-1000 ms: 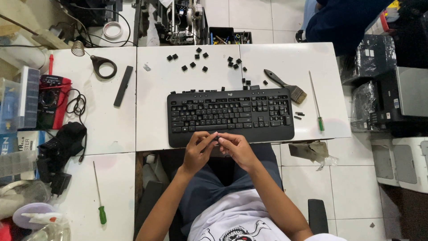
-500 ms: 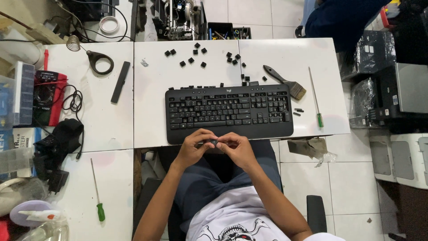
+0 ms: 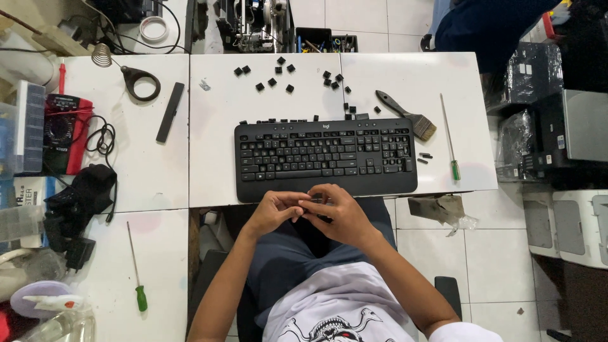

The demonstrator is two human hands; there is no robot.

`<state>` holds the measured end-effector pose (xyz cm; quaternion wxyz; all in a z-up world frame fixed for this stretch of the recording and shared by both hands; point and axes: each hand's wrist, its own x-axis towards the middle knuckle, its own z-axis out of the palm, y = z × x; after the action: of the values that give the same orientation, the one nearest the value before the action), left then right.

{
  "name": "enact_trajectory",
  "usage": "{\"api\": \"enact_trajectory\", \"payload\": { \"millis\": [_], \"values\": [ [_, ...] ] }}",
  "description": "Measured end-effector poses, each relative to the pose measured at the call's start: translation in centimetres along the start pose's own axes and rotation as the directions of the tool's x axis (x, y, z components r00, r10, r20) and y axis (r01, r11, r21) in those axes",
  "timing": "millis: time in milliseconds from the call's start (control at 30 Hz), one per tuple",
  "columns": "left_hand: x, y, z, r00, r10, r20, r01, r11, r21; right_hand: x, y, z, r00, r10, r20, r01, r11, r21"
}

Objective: The person is replacing missing or removed keycaps on a computer keyboard by picking them from a pile and pressing them onto the switches.

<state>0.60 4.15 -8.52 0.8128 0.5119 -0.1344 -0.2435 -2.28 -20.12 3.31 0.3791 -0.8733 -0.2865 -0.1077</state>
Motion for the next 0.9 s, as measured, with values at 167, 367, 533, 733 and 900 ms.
{"api": "enact_trajectory", "payload": {
  "millis": [167,367,533,733,900],
  "values": [
    [0.5,-3.1,-1.0,0.999,-0.008,-0.034,0.005,0.997,-0.074,-0.5,1.2,1.2,0.992,-0.065,-0.106,0.061,0.997,-0.042],
    [0.6,-2.6,-0.2,0.995,-0.024,-0.098,0.014,0.994,-0.106,0.0,1.8,1.6,0.989,-0.111,-0.092,0.100,0.988,-0.120],
    [1.0,-0.4,1.3,0.990,-0.071,-0.125,0.062,0.996,-0.071,2.7,6.6,-0.1,0.998,0.066,-0.010,-0.067,0.990,-0.124],
    [1.3,-1.0,1.0,0.979,-0.114,-0.171,0.103,0.992,-0.076,6.2,13.6,-0.2,0.940,0.339,0.037,-0.329,0.929,-0.169],
    [1.4,-1.5,0.7,0.976,-0.132,-0.172,0.117,0.989,-0.091,7.4,14.9,-0.1,0.893,0.419,0.164,-0.377,0.896,-0.232]
  ]
}}
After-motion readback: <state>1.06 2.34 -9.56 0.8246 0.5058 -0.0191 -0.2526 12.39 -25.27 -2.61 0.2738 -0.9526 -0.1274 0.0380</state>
